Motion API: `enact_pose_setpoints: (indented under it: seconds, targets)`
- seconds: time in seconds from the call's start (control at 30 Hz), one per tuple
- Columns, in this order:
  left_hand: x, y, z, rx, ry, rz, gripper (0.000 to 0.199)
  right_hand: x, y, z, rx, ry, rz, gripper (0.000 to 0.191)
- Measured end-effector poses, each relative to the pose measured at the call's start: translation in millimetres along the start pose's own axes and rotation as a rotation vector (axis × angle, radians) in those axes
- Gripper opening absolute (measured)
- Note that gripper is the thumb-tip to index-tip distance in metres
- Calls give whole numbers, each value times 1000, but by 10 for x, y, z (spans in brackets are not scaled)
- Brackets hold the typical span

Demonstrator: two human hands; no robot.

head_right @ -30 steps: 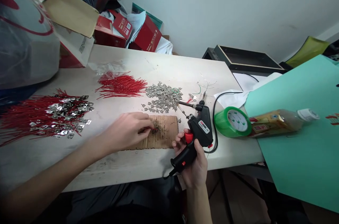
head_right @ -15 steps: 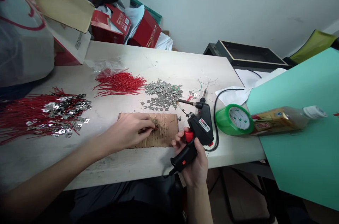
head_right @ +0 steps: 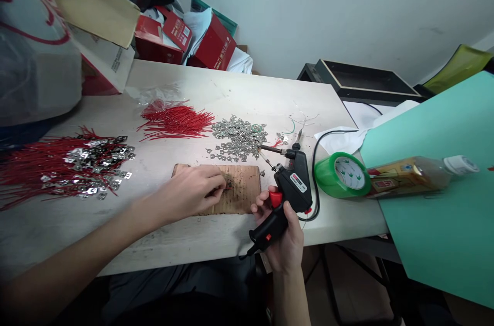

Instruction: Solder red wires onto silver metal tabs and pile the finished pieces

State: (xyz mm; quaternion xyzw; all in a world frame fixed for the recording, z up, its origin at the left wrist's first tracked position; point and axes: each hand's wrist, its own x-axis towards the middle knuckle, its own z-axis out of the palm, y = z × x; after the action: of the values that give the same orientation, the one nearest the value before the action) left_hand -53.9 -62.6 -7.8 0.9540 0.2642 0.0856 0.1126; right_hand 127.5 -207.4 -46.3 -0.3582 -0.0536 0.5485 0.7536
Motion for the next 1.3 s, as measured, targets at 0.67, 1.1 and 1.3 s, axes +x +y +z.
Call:
enact_pose_setpoints:
  seconds: [0.67, 1.1, 1.3]
  targets:
    - [21, -24, -88, 29, -132, -30, 12, -19, 14, 32, -91, -21, -29, 28]
    - [7, 118, -65, -742, -60, -56, 3, -96, 129, 132, -422, -18, -192, 45]
    - [1, 247, 62, -933, -151, -71, 5, -147, 126, 193, -486, 55, -173, 50]
